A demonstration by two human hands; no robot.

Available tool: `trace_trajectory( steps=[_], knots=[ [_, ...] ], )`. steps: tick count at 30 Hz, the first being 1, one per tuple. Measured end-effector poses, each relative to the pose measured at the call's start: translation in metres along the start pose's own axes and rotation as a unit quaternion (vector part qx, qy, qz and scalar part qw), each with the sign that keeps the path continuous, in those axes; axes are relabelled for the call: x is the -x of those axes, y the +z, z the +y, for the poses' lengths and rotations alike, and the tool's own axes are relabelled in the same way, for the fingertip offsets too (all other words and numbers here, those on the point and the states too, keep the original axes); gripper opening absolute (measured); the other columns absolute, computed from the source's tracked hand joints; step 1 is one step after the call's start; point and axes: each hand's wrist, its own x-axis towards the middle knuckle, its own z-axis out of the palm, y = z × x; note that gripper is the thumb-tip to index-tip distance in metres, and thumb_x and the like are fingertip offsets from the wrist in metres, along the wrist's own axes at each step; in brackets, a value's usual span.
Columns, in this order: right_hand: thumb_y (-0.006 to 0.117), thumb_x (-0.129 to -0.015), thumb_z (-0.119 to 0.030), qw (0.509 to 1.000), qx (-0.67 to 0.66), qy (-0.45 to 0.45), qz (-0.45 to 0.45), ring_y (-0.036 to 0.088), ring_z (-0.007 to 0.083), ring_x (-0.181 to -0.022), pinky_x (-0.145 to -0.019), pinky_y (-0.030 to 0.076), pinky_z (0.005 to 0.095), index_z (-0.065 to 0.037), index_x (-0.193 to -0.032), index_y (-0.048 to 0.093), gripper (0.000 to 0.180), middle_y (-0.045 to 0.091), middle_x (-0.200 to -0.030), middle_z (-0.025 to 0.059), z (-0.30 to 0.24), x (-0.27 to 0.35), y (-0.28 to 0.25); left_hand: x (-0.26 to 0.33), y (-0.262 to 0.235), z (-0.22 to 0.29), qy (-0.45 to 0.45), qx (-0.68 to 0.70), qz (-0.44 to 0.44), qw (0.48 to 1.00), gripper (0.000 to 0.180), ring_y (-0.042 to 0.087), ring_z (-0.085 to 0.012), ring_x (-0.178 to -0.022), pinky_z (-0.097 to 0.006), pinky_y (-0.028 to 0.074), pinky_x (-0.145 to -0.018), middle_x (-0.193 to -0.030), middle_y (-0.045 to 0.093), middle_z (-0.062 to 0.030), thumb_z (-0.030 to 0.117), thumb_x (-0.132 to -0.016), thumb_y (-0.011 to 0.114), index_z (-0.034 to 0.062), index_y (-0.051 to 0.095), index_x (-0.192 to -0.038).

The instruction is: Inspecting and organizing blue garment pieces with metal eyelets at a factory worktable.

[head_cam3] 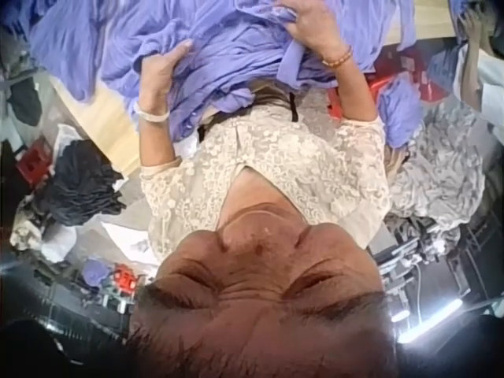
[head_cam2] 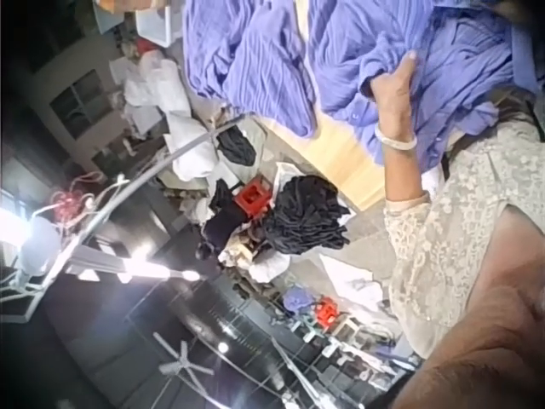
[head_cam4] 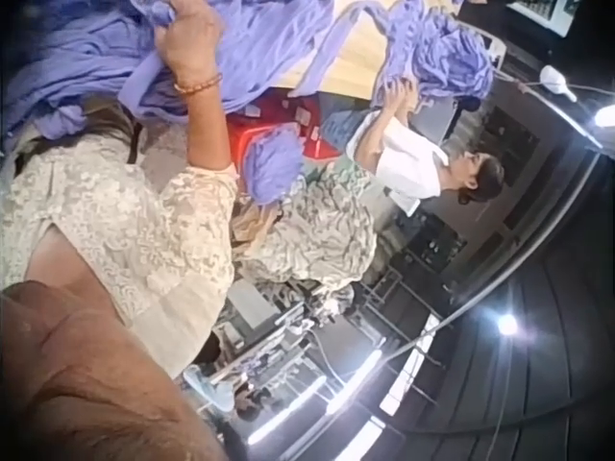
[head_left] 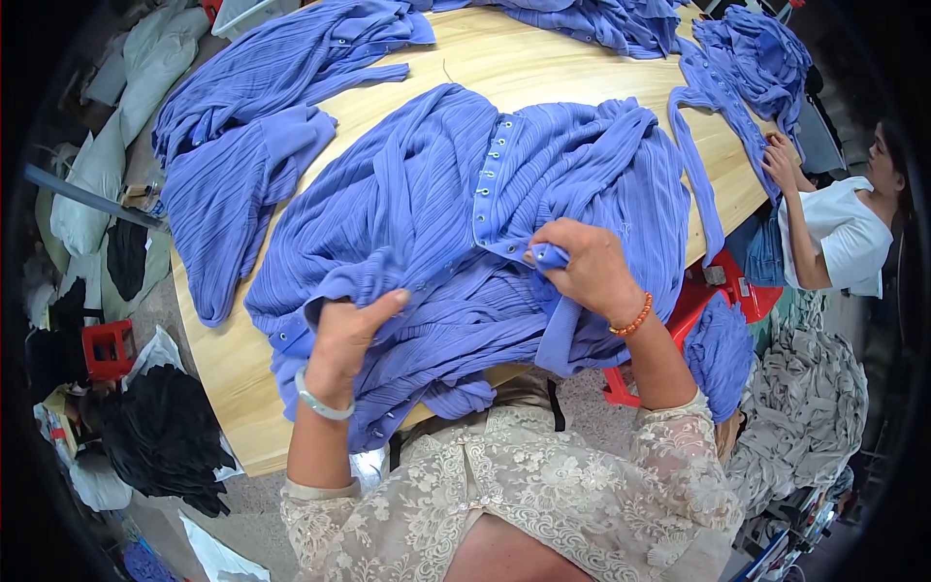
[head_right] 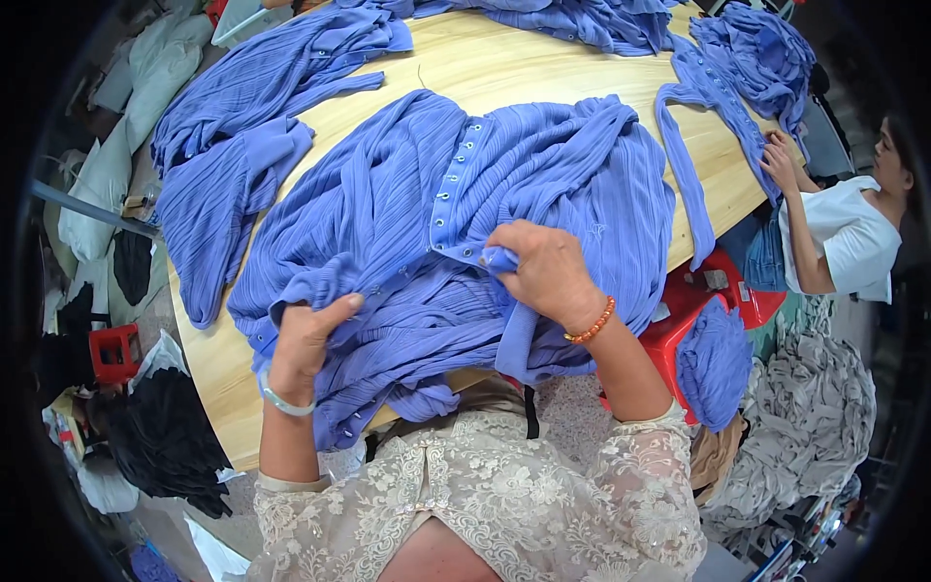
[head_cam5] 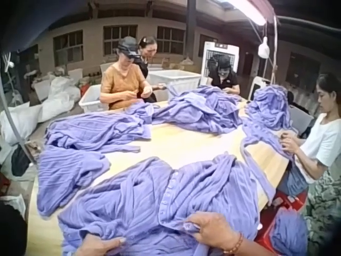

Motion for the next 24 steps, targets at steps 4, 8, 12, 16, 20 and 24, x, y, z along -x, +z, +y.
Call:
trace_trajectory(
  steps=[4,8,12,16,20,24],
  knots=[
    [0.083,-0.067,-0.031,0.989,0.039,0.009,-0.139,0.056,0.0278,-0.101,-0.085,0.045,0.0386,-0.008,-0.096,0.069,0.039,0.063,-0.098,0.0079,-0.004,-0.003,-0.028,0.002,-0.029,0.0,-0.036,0.093,0.003,0.995,0.044,0.064,-0.0144,-0.093,-0.026,0.05,-0.089,-0.104,0.068,-0.0062,-0.001,-0.079,0.074,-0.0027,0.061,-0.122],
    [0.083,-0.067,-0.036,0.992,0.018,-0.122,-0.023,0.053,0.0278,-0.107,-0.094,0.039,0.042,-0.01,-0.105,0.067,0.049,0.059,-0.108,0.0069,-0.026,-0.008,-0.026,0.018,-0.033,-0.012,0.046,0.026,0.063,0.997,0.043,0.062,-0.0139,-0.092,-0.028,0.05,-0.086,-0.106,0.066,-0.0079,0.007,-0.082,0.075,-0.0036,0.061,-0.121],
    [0.079,-0.072,-0.031,0.993,0.038,-0.11,0.03,0.055,0.0273,-0.106,-0.088,0.043,0.0397,-0.008,-0.107,0.063,0.045,0.06,-0.111,0.0083,-0.055,-0.018,0.002,0.05,-0.033,-0.008,0.154,-0.427,0.226,0.862,0.037,0.059,-0.0218,-0.095,-0.033,0.048,-0.079,-0.106,0.062,-0.0127,0.011,-0.082,0.076,-0.0041,0.061,-0.111],
    [0.071,-0.08,-0.014,0.987,0.139,-0.061,-0.06,0.061,0.0256,-0.096,-0.078,0.048,0.0376,-0.007,-0.095,0.063,0.019,0.061,-0.102,0.0081,-0.044,-0.033,0.04,0.094,0.003,0.018,0.295,-0.417,0.204,0.835,0.032,0.059,-0.0279,-0.093,-0.035,0.049,-0.077,-0.106,0.06,-0.015,0.004,-0.079,0.073,-0.0012,0.062,-0.108],
    [0.066,-0.085,-0.009,0.997,0.004,-0.057,0.046,0.066,0.0295,-0.07,-0.058,0.053,0.0389,-0.005,-0.095,0.063,0.011,0.064,-0.09,0.0091,-0.03,-0.03,0.042,0.074,0.066,0.002,0.049,0.033,-0.1,0.993,0.032,0.063,-0.0234,-0.099,-0.034,0.052,-0.086,-0.115,0.059,-0.0133,0.003,-0.089,0.064,-0.0008,0.055,-0.119],
    [0.066,-0.085,-0.007,0.995,-0.034,-0.075,0.049,0.066,0.0288,-0.073,-0.06,0.053,0.0374,-0.005,-0.097,0.064,0.012,0.064,-0.087,0.0094,-0.037,-0.022,0.017,0.011,0.095,-0.035,-0.114,0.376,-0.137,0.909,0.022,0.061,-0.0287,-0.111,-0.044,0.05,-0.096,-0.125,0.058,-0.018,0.019,-0.099,0.056,0.0061,0.053,-0.117]
  ],
)
